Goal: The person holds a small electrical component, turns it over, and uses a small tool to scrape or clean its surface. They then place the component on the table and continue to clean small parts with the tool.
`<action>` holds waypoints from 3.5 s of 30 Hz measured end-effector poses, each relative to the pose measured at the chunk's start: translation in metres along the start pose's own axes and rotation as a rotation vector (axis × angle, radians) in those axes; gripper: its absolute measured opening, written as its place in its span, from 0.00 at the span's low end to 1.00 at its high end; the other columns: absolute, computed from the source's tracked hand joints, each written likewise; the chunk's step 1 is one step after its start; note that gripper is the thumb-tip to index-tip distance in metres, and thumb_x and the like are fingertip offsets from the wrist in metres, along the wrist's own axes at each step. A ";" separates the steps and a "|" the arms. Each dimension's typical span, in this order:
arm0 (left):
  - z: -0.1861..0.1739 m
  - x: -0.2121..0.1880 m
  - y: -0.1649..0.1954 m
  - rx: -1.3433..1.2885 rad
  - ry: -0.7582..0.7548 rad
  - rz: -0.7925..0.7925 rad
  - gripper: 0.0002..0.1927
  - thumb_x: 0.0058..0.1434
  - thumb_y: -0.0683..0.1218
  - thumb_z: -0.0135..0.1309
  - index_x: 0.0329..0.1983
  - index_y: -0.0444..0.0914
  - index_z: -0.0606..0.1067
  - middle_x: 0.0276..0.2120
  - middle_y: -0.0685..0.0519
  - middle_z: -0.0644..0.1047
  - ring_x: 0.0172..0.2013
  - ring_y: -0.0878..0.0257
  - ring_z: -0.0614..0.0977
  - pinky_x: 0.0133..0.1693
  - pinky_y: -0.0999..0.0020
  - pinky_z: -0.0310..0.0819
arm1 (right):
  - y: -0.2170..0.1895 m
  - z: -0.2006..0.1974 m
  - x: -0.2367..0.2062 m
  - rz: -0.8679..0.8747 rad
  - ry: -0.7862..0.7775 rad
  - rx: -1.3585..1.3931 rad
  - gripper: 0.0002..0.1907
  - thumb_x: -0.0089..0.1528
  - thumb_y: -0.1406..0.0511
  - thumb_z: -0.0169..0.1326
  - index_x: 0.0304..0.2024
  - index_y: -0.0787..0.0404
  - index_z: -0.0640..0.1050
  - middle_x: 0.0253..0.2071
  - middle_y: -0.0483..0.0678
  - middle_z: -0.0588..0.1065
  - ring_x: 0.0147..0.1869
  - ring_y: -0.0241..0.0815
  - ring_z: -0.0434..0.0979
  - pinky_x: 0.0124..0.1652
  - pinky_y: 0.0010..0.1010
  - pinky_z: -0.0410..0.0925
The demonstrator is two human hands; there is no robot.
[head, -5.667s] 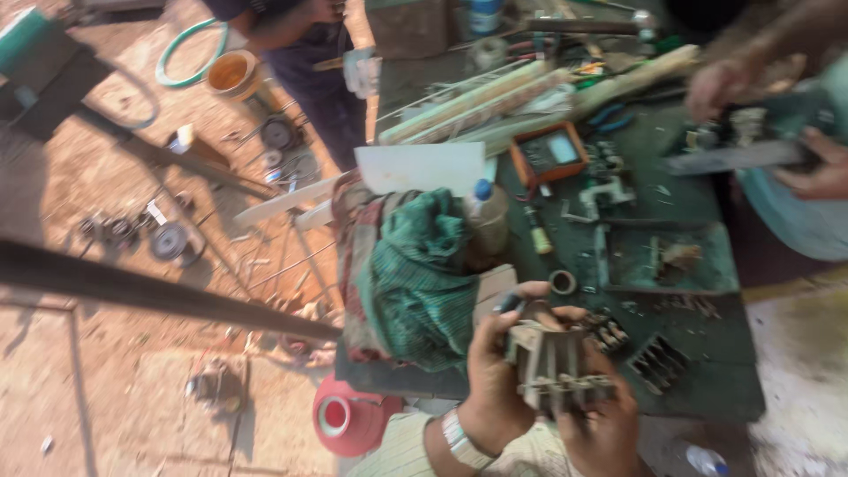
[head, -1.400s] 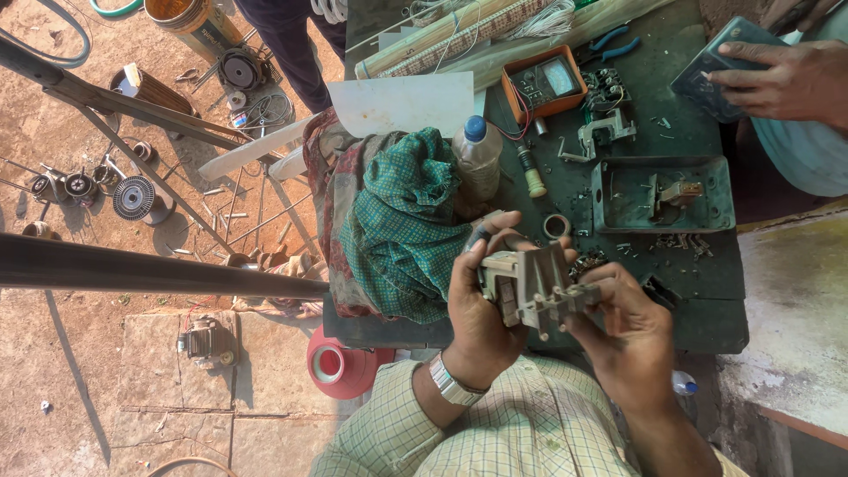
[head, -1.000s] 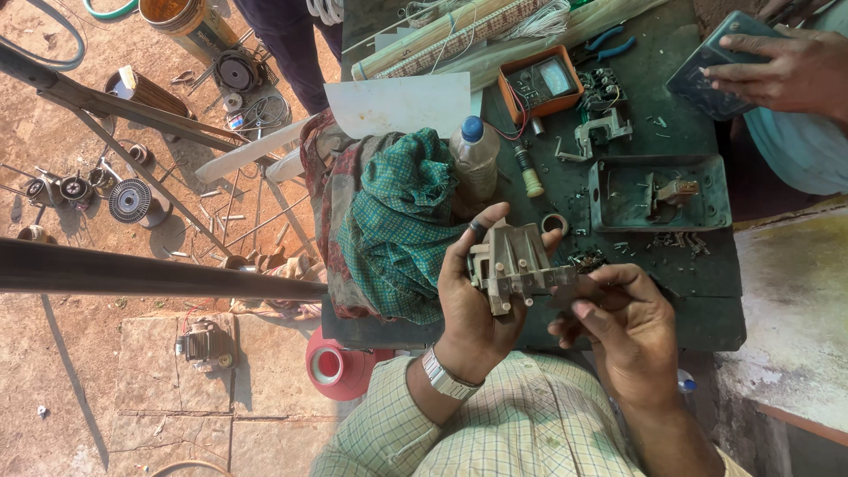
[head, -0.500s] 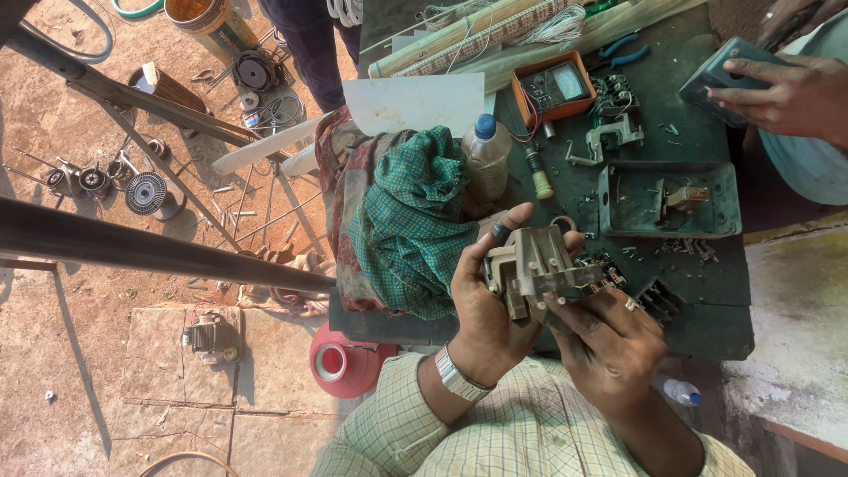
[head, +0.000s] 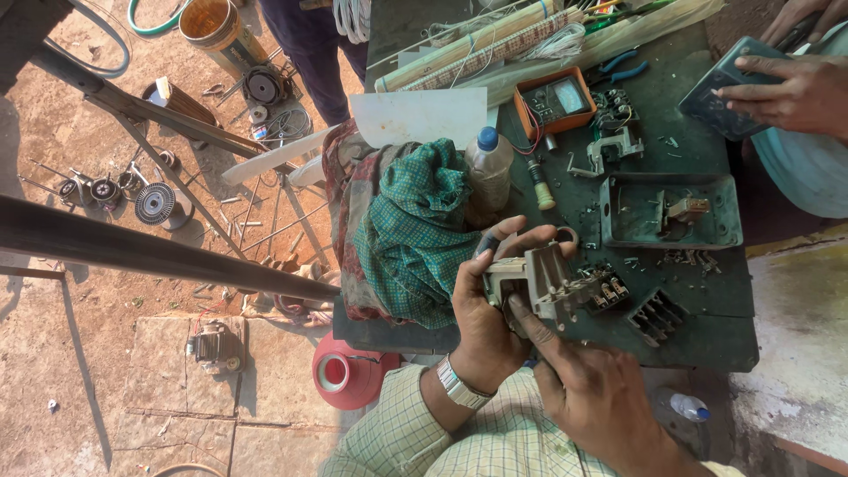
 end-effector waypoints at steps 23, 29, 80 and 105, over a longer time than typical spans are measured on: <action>-0.019 0.005 0.012 0.072 0.046 0.161 0.14 0.72 0.52 0.42 0.43 0.38 0.70 0.47 0.50 0.74 0.55 0.44 0.78 0.54 0.50 0.79 | 0.031 0.041 0.002 0.170 -0.264 0.122 0.44 0.48 0.71 0.57 0.69 0.54 0.66 0.22 0.58 0.78 0.28 0.58 0.82 0.35 0.50 0.73; -0.024 0.000 0.002 0.002 0.110 0.037 0.10 0.70 0.50 0.44 0.43 0.38 0.70 0.49 0.51 0.74 0.56 0.48 0.80 0.55 0.51 0.79 | 0.035 0.049 -0.007 0.012 -0.068 0.003 0.40 0.47 0.70 0.58 0.64 0.57 0.67 0.23 0.56 0.77 0.28 0.58 0.78 0.36 0.51 0.71; -0.038 0.010 -0.026 0.143 0.205 0.083 0.07 0.67 0.47 0.46 0.41 0.39 0.70 0.55 0.48 0.74 0.55 0.45 0.79 0.57 0.50 0.76 | 0.057 0.041 -0.032 0.081 -0.099 0.118 0.25 0.52 0.65 0.65 0.51 0.57 0.73 0.31 0.54 0.79 0.32 0.58 0.80 0.31 0.48 0.71; -0.025 0.053 -0.076 0.195 0.256 0.226 0.17 0.70 0.52 0.46 0.54 0.38 0.72 0.55 0.43 0.75 0.57 0.45 0.79 0.60 0.49 0.73 | 0.122 -0.030 -0.020 -0.077 -0.041 0.182 0.40 0.53 0.69 0.57 0.70 0.49 0.69 0.39 0.52 0.82 0.37 0.48 0.83 0.40 0.40 0.75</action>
Point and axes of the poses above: each hand's wrist, its own x-axis towards the middle knuckle, its own z-axis out of the palm, y = z × x, the point moved 4 cm from there along x, towards the middle knuckle
